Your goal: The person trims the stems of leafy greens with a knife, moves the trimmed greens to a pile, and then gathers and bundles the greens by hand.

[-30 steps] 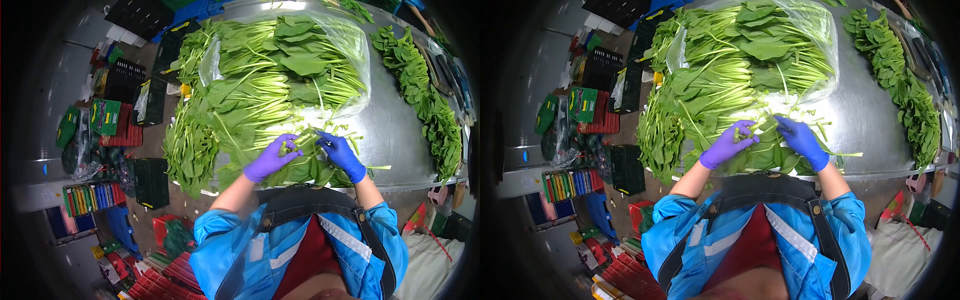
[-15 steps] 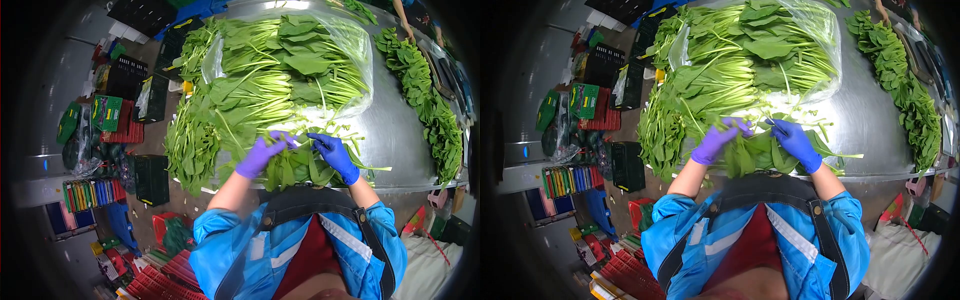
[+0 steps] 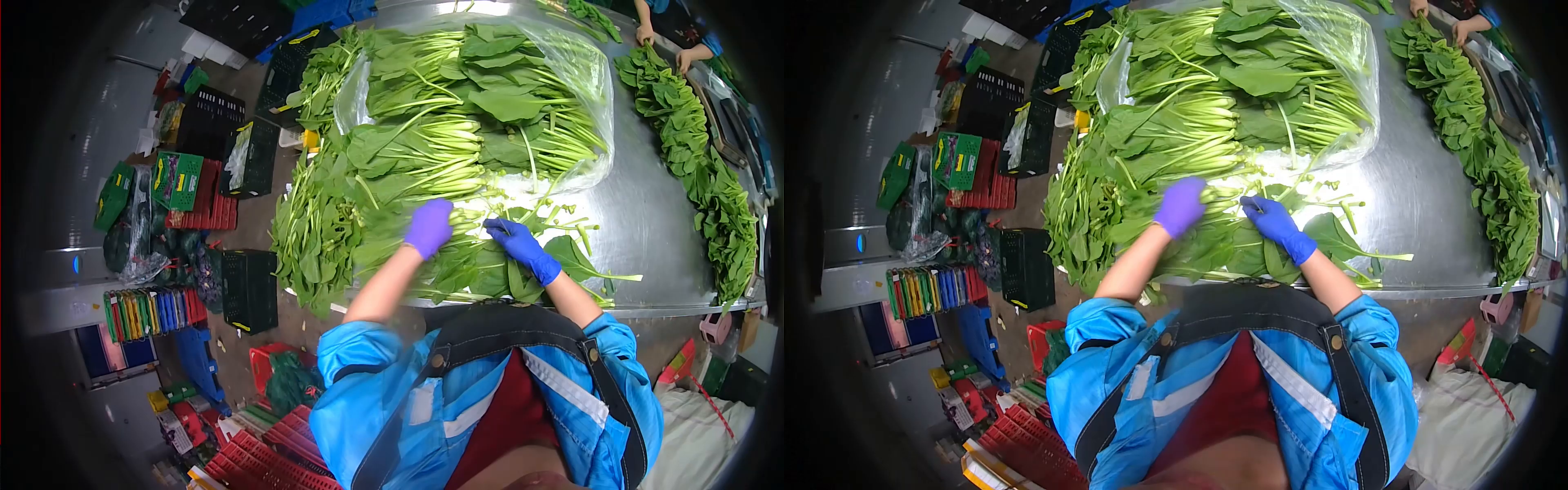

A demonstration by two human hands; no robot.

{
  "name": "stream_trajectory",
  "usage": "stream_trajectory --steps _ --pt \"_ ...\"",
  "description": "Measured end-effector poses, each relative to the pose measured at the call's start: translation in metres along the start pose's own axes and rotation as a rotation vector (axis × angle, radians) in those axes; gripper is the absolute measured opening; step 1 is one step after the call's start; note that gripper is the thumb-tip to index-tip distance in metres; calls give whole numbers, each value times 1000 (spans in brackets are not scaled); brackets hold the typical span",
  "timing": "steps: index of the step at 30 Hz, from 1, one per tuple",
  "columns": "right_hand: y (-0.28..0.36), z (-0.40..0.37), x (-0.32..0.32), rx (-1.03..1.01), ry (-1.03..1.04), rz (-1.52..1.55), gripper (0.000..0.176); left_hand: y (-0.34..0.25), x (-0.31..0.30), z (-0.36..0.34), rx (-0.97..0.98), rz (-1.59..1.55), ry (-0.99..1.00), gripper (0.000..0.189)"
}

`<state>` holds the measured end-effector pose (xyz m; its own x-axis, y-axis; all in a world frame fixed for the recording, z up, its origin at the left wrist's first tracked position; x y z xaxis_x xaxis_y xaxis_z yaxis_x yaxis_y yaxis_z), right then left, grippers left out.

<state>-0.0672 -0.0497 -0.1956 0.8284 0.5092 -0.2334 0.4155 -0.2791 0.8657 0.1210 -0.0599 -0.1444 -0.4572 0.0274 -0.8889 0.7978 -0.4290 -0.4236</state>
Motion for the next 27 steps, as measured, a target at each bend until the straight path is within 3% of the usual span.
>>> stream_trajectory --steps 1,3,8,11,13,14,15,16,17,19,24,25,26,27 --pt "0 -3 -2 23 -3 18 33 -1 10 5 3 0 -1 30" --pt "0 -11 -13 46 -16 4 32 -6 42 12 67 84 266 30" --pt "-19 -18 -31 35 -44 42 29 10 43 6 18 -84 265 25" --pt "2 -26 -37 -89 -149 -93 29 -6 -4 14 31 -217 135 25" --pt "37 -37 -33 -267 -222 -123 31 -14 -40 22 -132 -451 40 26" --pt "49 -39 -31 -266 -223 -124 31 -28 -58 26 -244 -585 100 27" --pt "67 -41 -30 -352 -262 -140 33 -34 -63 26 -243 -585 98 27" --pt "82 -44 -30 -439 -300 -154 36 -38 -64 24 -290 -776 87 28" --pt "89 -42 -30 -441 -300 -154 36 -42 -62 22 -335 -968 77 31" --pt "100 -37 -27 -429 -299 -354 41 -48 -61 21 -342 -950 55 33" --pt "91 -25 -30 -403 -327 -315 42 -62 -63 13 -430 -1068 71 35" --pt "76 -18 -32 -382 -309 -244 42 -60 -66 11 -390 -1140 -45 37" --pt "53 -7 -38 -206 -332 -334 38 -57 -72 9 -347 -1208 -162 39" --pt "50 -9 -43 -213 -332 -334 38 -54 -74 7 -343 -1204 -167 39"
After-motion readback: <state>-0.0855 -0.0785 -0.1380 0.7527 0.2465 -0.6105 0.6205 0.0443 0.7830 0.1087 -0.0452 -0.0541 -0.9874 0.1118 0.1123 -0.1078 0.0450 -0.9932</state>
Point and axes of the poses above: each hand's wrist, its own z-axis towards the middle knuckle, its own x-axis out of the palm, y = z × x, the point moved 7 cm from there along z, towards the middle knuckle, and after that the axes turned 7 degrees about x, right-handed, at the moved point
